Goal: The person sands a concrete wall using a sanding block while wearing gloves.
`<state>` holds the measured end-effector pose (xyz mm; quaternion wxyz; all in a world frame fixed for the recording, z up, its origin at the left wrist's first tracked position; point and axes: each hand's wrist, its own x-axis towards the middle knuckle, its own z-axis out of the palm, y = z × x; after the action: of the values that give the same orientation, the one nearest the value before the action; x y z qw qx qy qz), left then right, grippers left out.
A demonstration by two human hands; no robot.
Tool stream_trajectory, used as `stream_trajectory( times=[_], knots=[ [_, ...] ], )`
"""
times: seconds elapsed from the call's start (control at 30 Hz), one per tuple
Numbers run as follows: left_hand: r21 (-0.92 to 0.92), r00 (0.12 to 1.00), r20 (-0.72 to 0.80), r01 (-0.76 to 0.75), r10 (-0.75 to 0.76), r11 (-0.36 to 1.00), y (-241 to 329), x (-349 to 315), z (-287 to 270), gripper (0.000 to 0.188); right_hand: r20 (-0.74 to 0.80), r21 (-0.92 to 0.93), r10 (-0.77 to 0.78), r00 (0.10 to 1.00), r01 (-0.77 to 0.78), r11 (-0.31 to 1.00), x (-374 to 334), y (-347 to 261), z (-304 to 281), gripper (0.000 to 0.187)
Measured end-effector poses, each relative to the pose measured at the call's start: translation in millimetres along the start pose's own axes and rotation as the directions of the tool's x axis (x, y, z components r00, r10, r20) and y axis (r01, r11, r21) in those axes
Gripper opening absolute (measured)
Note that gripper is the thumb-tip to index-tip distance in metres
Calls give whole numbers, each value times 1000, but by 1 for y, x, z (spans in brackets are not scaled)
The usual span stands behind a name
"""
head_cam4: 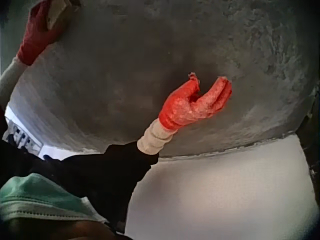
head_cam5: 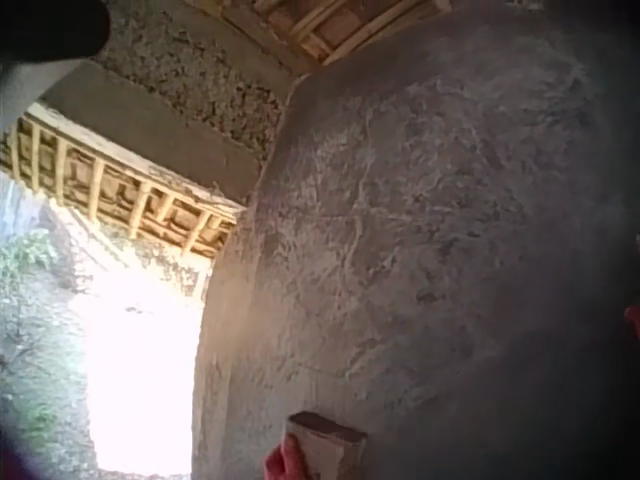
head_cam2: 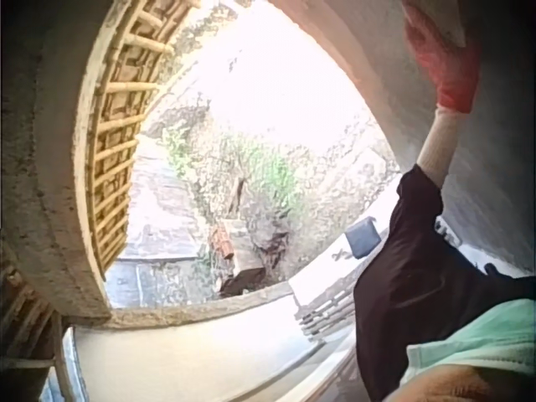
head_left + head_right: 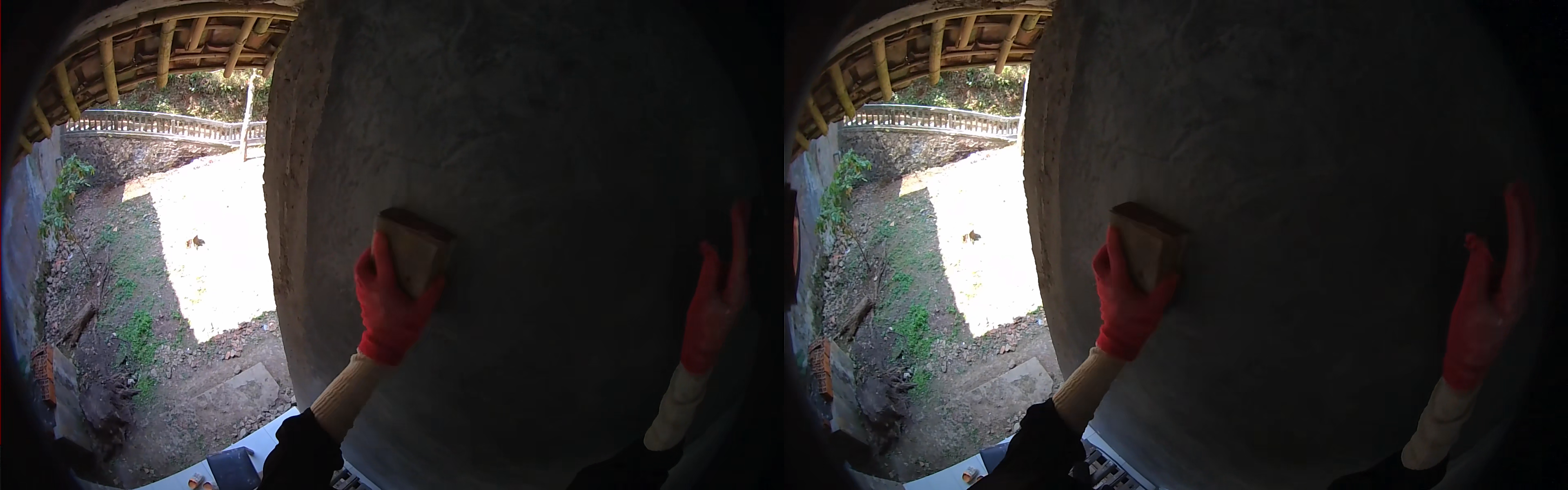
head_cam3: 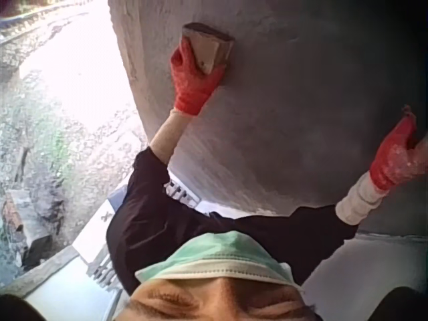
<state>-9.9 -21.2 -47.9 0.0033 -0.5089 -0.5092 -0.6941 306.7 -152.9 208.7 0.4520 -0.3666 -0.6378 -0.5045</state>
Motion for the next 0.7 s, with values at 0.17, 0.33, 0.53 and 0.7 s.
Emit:
stream_trajectory(
  times=[0.17, 0.33, 0.53, 0.7],
  knots=[
    [-41, 936, -190, 295, -297, 955, -42, 37, 1, 104, 4, 123, 102, 995, -102, 987, -7, 22, -1, 41],
    [4, 920, 69, -387, 386, 922, 22, -63, 11, 107, 79, -177, 1, 997, 13, 984, -14, 33, -20, 39],
    [98, 951, 32, -308, 306, 946, -16, -25, 0, 106, 88, -152, 67, 994, -53, 987, -14, 26, -13, 39],
    [-164, 930, -173, 297, -323, 941, -67, 43, -3, 108, 108, -180, 69, 992, -49, 982, -11, 17, -11, 39]
  ],
)
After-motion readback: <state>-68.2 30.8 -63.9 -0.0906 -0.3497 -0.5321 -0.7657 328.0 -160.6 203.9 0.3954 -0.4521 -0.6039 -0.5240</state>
